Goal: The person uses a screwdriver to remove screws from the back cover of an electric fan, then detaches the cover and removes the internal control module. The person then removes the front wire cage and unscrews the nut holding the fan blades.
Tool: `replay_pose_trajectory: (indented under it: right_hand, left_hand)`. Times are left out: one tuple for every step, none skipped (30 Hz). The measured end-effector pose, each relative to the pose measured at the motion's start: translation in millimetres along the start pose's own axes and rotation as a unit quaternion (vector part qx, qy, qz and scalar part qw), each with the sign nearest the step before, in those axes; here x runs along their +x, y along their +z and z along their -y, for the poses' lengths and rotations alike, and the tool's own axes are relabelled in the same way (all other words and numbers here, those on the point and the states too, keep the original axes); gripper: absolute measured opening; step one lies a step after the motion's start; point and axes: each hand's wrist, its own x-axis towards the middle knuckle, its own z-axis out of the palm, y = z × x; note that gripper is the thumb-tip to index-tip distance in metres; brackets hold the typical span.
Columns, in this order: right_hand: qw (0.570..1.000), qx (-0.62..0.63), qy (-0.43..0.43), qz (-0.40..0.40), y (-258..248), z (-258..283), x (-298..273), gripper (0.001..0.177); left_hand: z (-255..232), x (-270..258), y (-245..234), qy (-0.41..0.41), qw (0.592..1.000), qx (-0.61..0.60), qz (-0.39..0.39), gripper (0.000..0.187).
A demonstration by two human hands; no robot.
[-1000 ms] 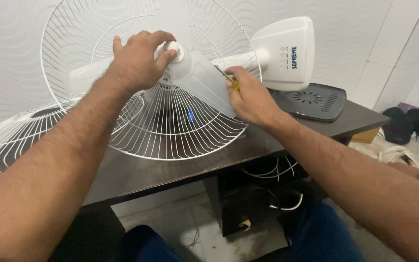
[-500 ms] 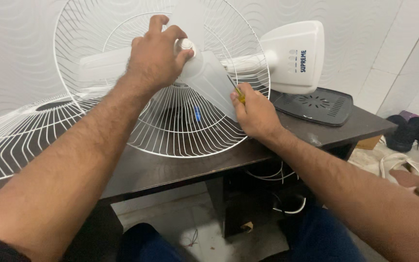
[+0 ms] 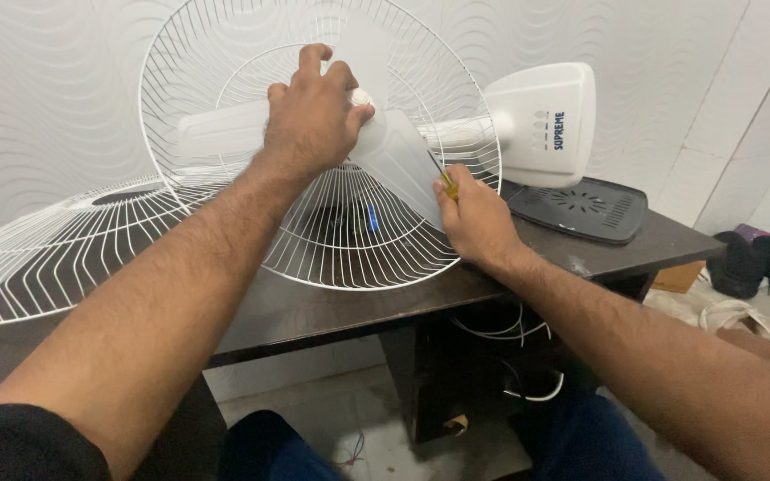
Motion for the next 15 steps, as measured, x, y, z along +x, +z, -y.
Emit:
replay_pose_trajectory:
  right_hand:
    - [1.0, -0.002, 0.003, 0.001, -0.5, 0.1, 0.1, 0.03]
    - [1.0, -0.004, 0.002, 0.003, -1.1, 0.3, 0.2, 0.031]
    - [1.0, -0.006, 0.002, 0.005, -1.9, 0.6, 0.4, 0.031]
    - [1.0, -0.006, 0.001, 0.007, -2.2, 1.6, 0.6, 0.032]
    - [0.999, -0.006, 0.019, 0.029, -2.6, 2.4, 1.0, 0.032]
    - [0.998, -0.006, 0.038, 0.051, -3.9, 2.7, 1.4, 0.032]
    - [0.996, -0.007, 0.056, 0.072, -4.8, 2.9, 1.5, 0.033]
    - [0.997, -0.008, 0.04, 0.059, -5.3, 2.9, 0.7, 0.033]
    - [0.999, -0.009, 0.024, 0.046, -5.1, 3.1, -1.1, 0.033]
    - [0.999, -0.01, 0.008, 0.03, -4.8, 3.4, -1.6, 0.033]
    - [0.999, -0.014, 0.007, 0.027, -3.9, 4.0, -1.1, 0.034]
    - [0.999, -0.018, 0.007, 0.026, -3.0, 4.2, -0.5, 0.035]
    - [0.999, -0.022, 0.007, 0.025, -3.1, 3.6, -0.1, 0.036]
    - [0.999, -0.021, 0.015, 0.03, -3.1, 3.1, -0.1, 0.035]
    - [0.999, -0.02, 0.022, 0.036, -3.5, 2.7, -0.5, 0.034]
  left_hand:
    - [-0.8, -0.6, 0.3, -0.004, 1.0, -0.001, 0.002, 0.042]
    - [-1.4, -0.9, 0.2, -0.008, 1.0, 0.0, 0.004, 0.042]
    - [-1.9, -0.6, 0.0, -0.011, 1.0, 0.0, 0.006, 0.042]
    - [-1.7, -0.3, -0.7, -0.011, 1.0, 0.002, 0.006, 0.042]
    - [-1.2, -0.2, -1.4, -0.011, 1.0, 0.004, 0.006, 0.042]
    - [-1.2, 0.0, -1.3, -0.011, 1.0, 0.005, 0.006, 0.042]
    - [-0.7, 0.2, -1.5, -0.01, 1.0, 0.002, 0.003, 0.043]
    - [0.3, 0.4, -1.8, -0.011, 1.0, 0.0, 0.001, 0.044]
    - [0.9, 0.7, -1.8, -0.012, 1.0, -0.003, -0.002, 0.045]
    - [1.1, 1.5, -1.6, -0.021, 1.0, -0.005, 0.0, 0.047]
    - [1.4, 2.1, -1.3, -0.029, 1.0, -0.007, 0.003, 0.05]
    - [1.0, 3.2, -0.3, -0.038, 0.999, -0.01, 0.007, 0.053]
    - [-0.2, 4.9, 1.1, -0.031, 0.999, -0.016, -0.007, 0.05]
    - [-0.7, 5.5, 1.8, -0.025, 0.999, -0.021, -0.02, 0.048]
    - [-0.7, 6.0, 1.9, -0.019, 0.999, -0.026, -0.034, 0.046]
